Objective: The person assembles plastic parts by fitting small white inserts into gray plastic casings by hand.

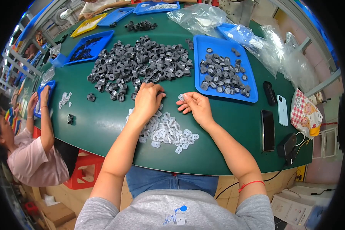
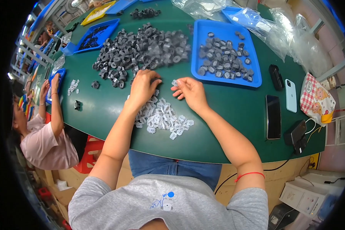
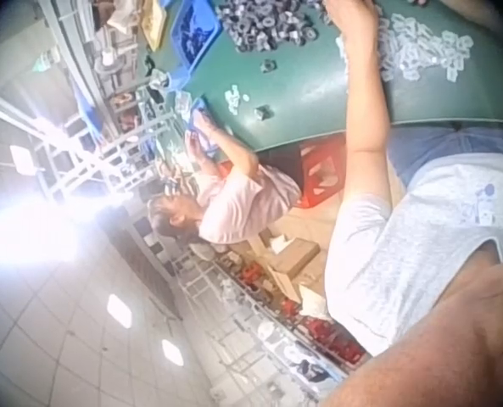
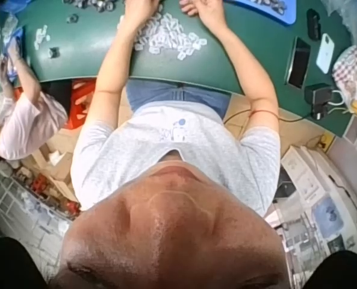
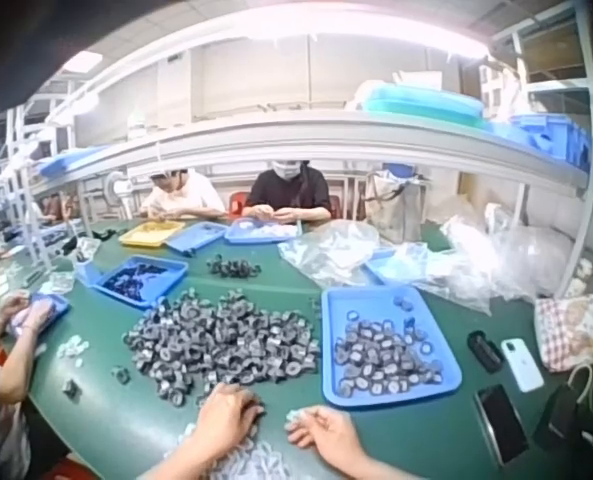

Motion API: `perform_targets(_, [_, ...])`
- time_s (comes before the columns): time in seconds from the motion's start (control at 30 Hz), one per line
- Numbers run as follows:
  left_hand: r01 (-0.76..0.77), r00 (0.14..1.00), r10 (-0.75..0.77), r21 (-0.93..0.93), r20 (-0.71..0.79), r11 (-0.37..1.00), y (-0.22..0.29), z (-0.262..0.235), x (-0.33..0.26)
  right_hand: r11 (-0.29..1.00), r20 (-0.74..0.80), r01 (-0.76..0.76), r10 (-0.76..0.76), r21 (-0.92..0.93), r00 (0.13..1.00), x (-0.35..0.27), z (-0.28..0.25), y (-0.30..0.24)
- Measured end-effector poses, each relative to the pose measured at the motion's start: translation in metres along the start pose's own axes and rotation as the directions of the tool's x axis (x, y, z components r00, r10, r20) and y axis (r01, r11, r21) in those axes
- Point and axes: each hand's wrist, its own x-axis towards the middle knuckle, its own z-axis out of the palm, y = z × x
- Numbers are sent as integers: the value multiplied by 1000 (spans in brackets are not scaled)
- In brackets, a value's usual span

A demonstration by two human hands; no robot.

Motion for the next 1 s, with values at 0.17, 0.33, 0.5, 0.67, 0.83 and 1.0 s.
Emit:
perform_targets(0.17, [212,971,-199,-94,131,973,5,-7,-1,1000,4,-4,4,12,1000,0,-2,-2])
perform_targets(0.33, [181,978,-167,-110,125,977,-6,-2,-5,1000,36,3,-3,-13,999,0,-2,0])
perform_targets(0.5, [161,984,-148,-141,97,977,-4,1,-1,1000,37,7,-6,-24,999,0,-2,-1])
perform_targets(0.67, [230,973,-229,-33,38,973,3,-2,6,999,48,1,1,-47,999,-1,-3,1])
perform_targets(0.83, [94,985,-82,70,-149,993,3,-1,4,999,54,3,0,-48,999,-1,-1,-1])
perform_targets(1.0, [127,985,-160,-349,-69,929,11,-3,9,998,31,58,-58,-16,998,-1,0,-2])
